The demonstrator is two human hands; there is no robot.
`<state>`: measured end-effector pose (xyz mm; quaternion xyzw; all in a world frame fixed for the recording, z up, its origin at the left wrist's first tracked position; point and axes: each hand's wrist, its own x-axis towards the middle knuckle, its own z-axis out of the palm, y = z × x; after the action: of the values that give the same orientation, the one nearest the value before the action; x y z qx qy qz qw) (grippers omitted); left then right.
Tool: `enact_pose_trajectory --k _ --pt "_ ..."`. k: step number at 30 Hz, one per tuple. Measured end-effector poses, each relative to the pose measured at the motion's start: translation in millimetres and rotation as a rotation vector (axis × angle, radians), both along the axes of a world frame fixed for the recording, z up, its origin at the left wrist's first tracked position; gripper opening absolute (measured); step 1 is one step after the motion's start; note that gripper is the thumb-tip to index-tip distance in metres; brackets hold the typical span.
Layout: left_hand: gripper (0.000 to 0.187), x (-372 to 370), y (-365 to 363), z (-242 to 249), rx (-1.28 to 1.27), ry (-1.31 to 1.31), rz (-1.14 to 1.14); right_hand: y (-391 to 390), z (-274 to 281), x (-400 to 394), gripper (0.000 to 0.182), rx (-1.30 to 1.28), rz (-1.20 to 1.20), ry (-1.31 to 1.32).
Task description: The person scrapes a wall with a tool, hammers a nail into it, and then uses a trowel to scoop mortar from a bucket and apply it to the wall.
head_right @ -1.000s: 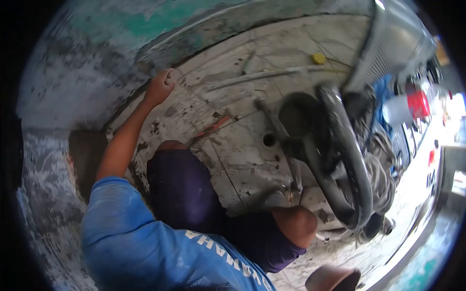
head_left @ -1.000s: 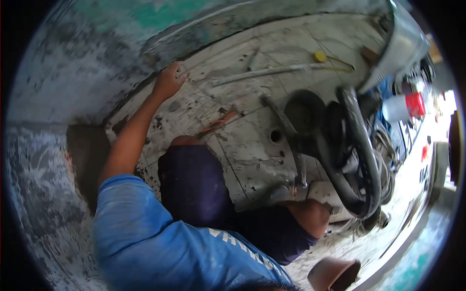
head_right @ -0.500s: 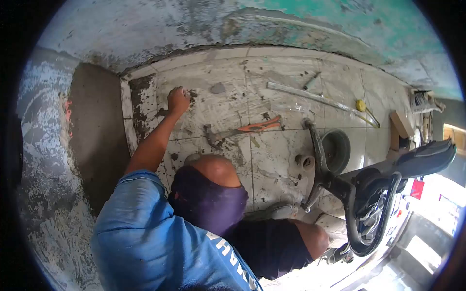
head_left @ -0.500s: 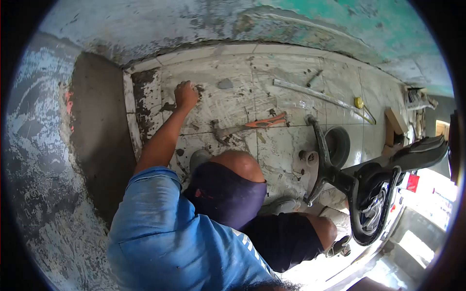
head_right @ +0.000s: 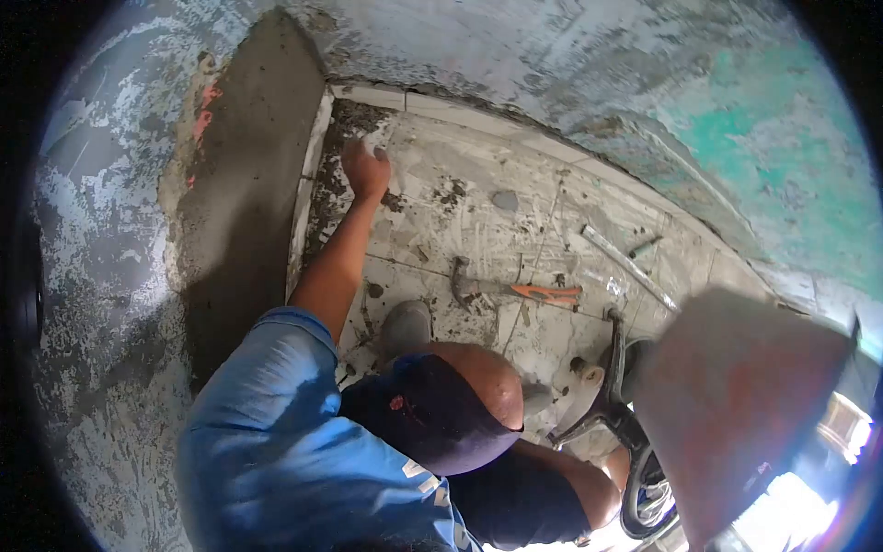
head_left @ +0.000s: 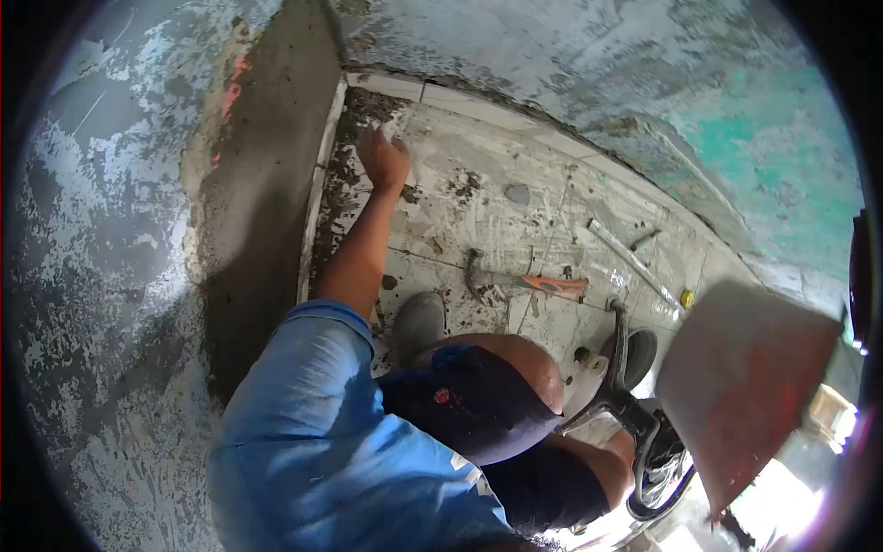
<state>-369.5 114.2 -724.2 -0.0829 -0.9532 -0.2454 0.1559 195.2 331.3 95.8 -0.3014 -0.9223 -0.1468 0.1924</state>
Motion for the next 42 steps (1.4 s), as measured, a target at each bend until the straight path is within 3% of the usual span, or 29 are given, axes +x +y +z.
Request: enact_pose_trajectory --k 2,3,4,6,8,9,10,11,12,13,17,20,21,22,23,24,25,28,31,33,35,36,37,38,39,40,42 --pt "0.035 -6 9 26 0.283 -0.182 -0.109 40 -61 -34 0.049 -0.118 0.008 0.021" --pt "0.037 0 10 46 0.498 -0.445 -0.166 61 -101 -53 0.05 -0.184 -0.007 0.02" --pt "0.037 7 12 58 0.495 -0.438 -0.155 79 -141 -75 0.051 -0.253 -0.02 0.022" --pt "0.052 21 13 76 1.144 -0.847 -0.295 87 -221 -133 0.053 -0.424 0.017 0.0" --pt "0.077 50 0 134 1.436 -1.141 -0.4 37 -297 -227 0.049 -0.851 -0.047 0.386" --pt "0.084 66 -9 152 1.536 -1.227 -0.534 17 -309 -271 0.036 -1.778 0.146 0.691" --pt "0.092 79 -19 162 1.634 -1.298 -0.673 -16 -327 -309 0.024 -1.524 -0.062 0.718" --pt "0.092 90 -25 166 1.634 -1.293 -0.679 -4 -350 -312 0.02 -1.613 0.104 0.483" --pt "0.091 102 -31 169 1.659 -1.306 -0.687 -15 -369 -327 0.018 -1.244 0.405 0.229" --pt "0.091 108 -37 171 1.681 -1.309 -0.694 -18 -375 -337 0.011 -1.941 0.253 0.397" --pt "0.09 133 -61 181 1.43 -1.232 -0.441 -48 -423 -354 0.015 -1.873 0.483 0.052" --pt "0.081 141 -78 189 1.375 -1.363 -0.38 -64 -454 -355 0.017 -1.685 1.033 0.101" --pt "0.078 147 -83 192 1.343 -1.382 -0.352 -71 -451 -353 0.02 -1.947 0.928 0.056" --pt "0.076 151 -91 197 1.306 -1.397 -0.319 -82 -459 -352 0.026 -1.834 1.017 0.153" --pt "0.074 156 -99 199 1.271 -1.409 -0.285 -83 -455 -350 0.03 -1.953 0.992 -0.025" --pt "0.072 160 -112 202 1.227 -1.42 -0.242 -91 -459 -348 0.031 -1.981 1.069 0.039" --pt "0.069 166 -125 204 1.189 -1.428 -0.202 -101 -462 -345 0.031 -2.009 1.055 -0.088" --pt "0.062 187 -166 208 1.058 -1.436 -0.033 -126 -487 -337 0.032 -1.903 1.207 -0.199" --pt "0.056 207 -201 205 0.956 -1.415 0.111 -129 -512 -338 0.031 -2.121 1.218 -0.193" --pt "0.051 219 -214 197 0.863 -1.391 0.096 -107 -520 -347 0.037 -2.268 1.322 -0.354" --pt "0.047 229 -233 177 0.681 -1.3 -0.195 -82 -535 -342 0.05 -2.191 1.409 -0.238" --pt "0.043 228 -191 198 0.917 -1.308 0.345 -69 -548 -332 0.056 -1.869 1.401 0.113" --pt "0.047 224 -189 200 0.957 -1.357 0.296 -45 -558 -333 0.05 -1.655 1.439 0.38" --pt "0.052 222 -188 198 1.013 -1.399 0.238 -19 -570 -327 0.021 -1.505 1.382 0.453" --pt "0.052 223 -184 197 1.033 -1.384 0.26 -2 -608 -314 0.01 -1.314 1.335 0.608" --pt "0.056 223 -180 199 0.999 -1.307 0.238 26 -629 -302 0.009 -1.213 1.224 0.33" --pt "0.06 214 -172 210 0.969 -1.217 0.21 55 -695 -271 0.018 -1.153 0.937 0.032"
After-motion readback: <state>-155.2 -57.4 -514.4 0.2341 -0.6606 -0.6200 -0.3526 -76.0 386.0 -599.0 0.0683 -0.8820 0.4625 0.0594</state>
